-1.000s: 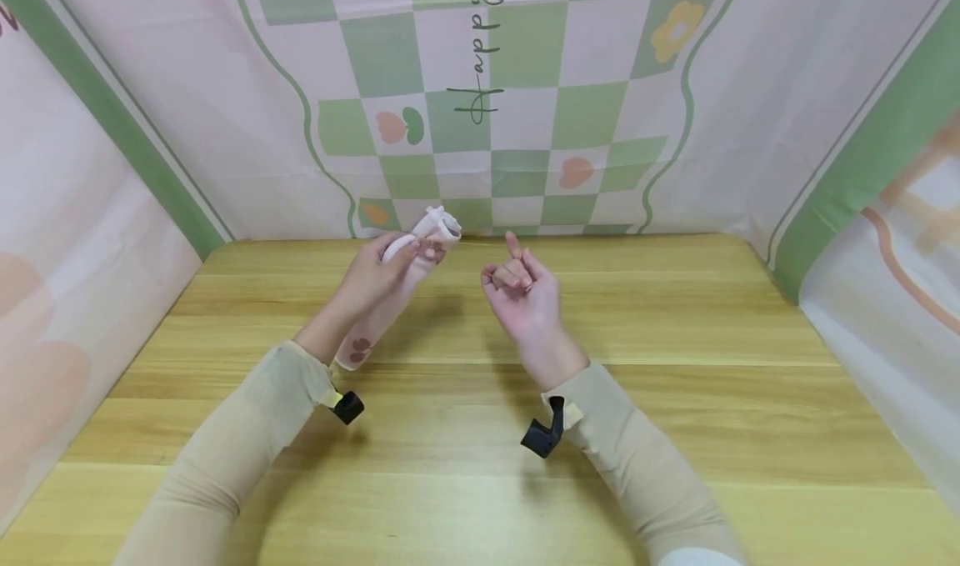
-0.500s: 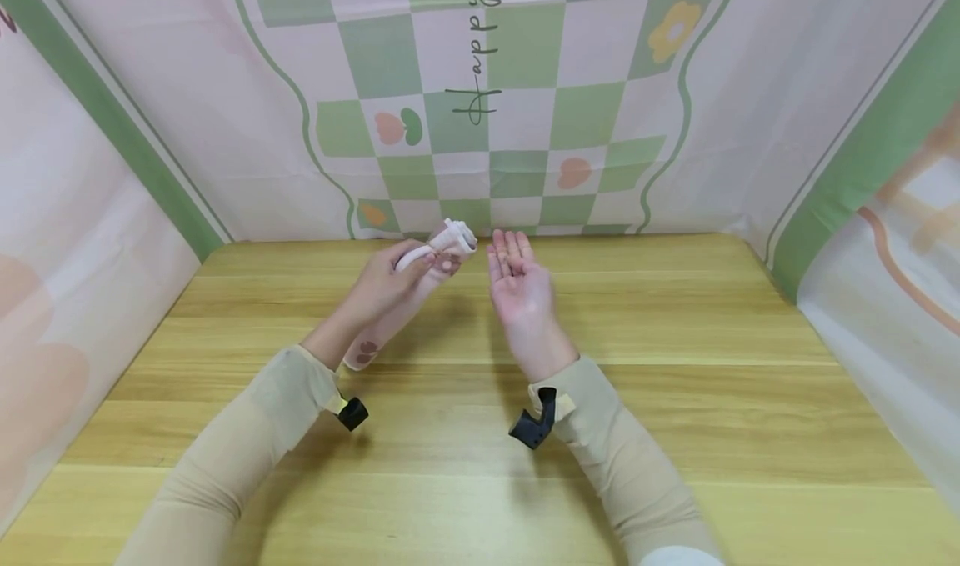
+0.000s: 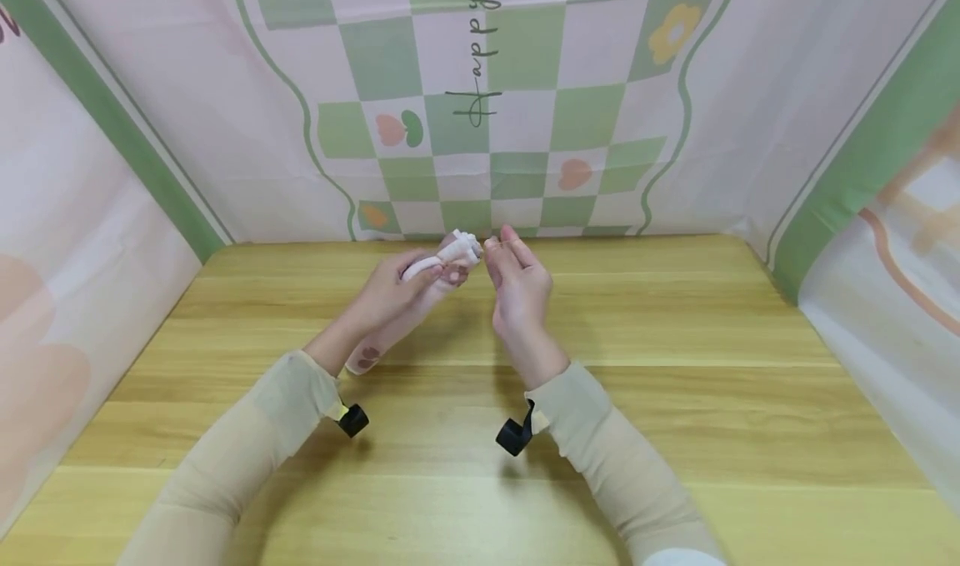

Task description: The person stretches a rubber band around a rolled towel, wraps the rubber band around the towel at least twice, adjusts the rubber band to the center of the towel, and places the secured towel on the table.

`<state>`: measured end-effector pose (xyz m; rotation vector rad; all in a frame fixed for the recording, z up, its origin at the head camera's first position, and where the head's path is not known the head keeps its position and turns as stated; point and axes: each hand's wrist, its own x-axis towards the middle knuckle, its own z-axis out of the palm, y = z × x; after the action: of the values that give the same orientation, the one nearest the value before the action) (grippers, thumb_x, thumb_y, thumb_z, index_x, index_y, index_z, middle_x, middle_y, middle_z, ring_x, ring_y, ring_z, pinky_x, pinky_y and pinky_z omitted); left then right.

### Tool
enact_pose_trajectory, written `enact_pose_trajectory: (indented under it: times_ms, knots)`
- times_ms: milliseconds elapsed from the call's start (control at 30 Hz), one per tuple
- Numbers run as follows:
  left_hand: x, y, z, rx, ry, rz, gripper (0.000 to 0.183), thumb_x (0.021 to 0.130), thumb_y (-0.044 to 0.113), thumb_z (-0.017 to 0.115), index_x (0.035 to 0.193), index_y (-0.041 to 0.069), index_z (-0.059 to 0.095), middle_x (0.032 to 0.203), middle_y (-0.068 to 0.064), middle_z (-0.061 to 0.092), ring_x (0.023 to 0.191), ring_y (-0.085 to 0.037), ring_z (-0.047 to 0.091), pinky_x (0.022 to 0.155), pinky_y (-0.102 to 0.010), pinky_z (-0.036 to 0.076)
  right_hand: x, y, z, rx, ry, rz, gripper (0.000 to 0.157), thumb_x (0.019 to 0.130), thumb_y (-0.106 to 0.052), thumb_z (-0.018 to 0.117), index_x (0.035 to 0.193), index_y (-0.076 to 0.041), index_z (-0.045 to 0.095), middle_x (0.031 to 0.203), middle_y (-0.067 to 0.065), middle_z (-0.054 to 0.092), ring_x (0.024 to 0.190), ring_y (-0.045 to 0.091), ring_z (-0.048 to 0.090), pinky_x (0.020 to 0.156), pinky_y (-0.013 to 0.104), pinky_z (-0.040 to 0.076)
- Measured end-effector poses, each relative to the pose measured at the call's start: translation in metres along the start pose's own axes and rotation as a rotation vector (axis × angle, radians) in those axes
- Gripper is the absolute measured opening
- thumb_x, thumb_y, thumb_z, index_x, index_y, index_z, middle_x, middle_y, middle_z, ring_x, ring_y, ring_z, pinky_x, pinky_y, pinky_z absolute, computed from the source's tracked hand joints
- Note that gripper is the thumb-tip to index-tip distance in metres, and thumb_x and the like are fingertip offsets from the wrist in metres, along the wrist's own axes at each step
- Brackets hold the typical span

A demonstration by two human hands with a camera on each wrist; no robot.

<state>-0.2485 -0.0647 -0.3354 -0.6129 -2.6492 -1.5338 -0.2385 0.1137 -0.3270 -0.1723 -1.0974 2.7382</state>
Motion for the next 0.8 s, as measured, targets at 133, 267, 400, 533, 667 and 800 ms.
enact_pose_trajectory:
  times_ms: [133,267,400,533,667,800]
  knots:
    - [0.001,-0.002,0.001,-0.011,0.009,-0.012,0.034,0.094,0.036,0.054,0.118,0.013,0.061,0.102,-0.001,0.063,0.088,-0.016,0.058,0.074,-0.031,0.049,-0.005,-0.002,-0.001,-0.084,-0.075,-0.026,0.047,0.087,0.009,0.056,0.131,0.011,0.042,0.14,0.011,0.041,0.114,0.02,0.052,0.089,0.023,0.044]
    - [0.001,-0.003,0.002,-0.023,0.022,-0.039,0.038,0.094,0.038,0.053,0.121,0.013,0.059,0.104,-0.003,0.062,0.088,-0.017,0.058,0.075,-0.031,0.049,-0.007,-0.004,-0.001,-0.165,-0.17,-0.054,0.054,0.088,0.005,0.057,0.137,0.01,0.033,0.145,0.014,0.033,0.122,0.023,0.046,0.092,0.024,0.042]
    - [0.001,-0.002,0.003,-0.037,0.02,-0.051,0.039,0.094,0.039,0.053,0.122,0.013,0.058,0.107,-0.003,0.062,0.089,-0.018,0.058,0.074,-0.032,0.049,-0.008,-0.007,0.0,-0.266,-0.269,-0.072,0.058,0.089,0.004,0.056,0.139,0.01,0.027,0.148,0.016,0.026,0.131,0.026,0.034,0.095,0.027,0.039]
    - [0.0,-0.001,0.002,-0.051,0.022,-0.055,0.04,0.093,0.042,0.052,0.122,0.014,0.058,0.106,-0.004,0.062,0.09,-0.018,0.058,0.076,-0.033,0.049,-0.006,-0.011,0.0,-0.376,-0.348,-0.047,0.057,0.09,0.003,0.055,0.139,0.011,0.027,0.147,0.02,0.025,0.133,0.028,0.029,0.098,0.031,0.037]
    - [0.001,-0.001,0.002,-0.052,0.024,-0.059,0.039,0.094,0.041,0.051,0.122,0.015,0.058,0.106,-0.003,0.061,0.092,-0.018,0.058,0.079,-0.033,0.048,-0.004,-0.015,0.0,-0.434,-0.399,0.026,0.055,0.091,0.001,0.054,0.139,0.01,0.028,0.143,0.026,0.029,0.13,0.031,0.035,0.097,0.033,0.038]
    - [0.001,0.001,0.001,-0.05,0.043,-0.057,0.036,0.094,0.042,0.051,0.12,0.018,0.059,0.101,-0.002,0.062,0.087,-0.018,0.058,0.075,-0.034,0.049,-0.003,-0.019,0.0,-0.397,-0.429,0.135,0.053,0.094,0.0,0.049,0.14,0.009,0.025,0.138,0.028,0.035,0.121,0.032,0.045,0.096,0.033,0.04]
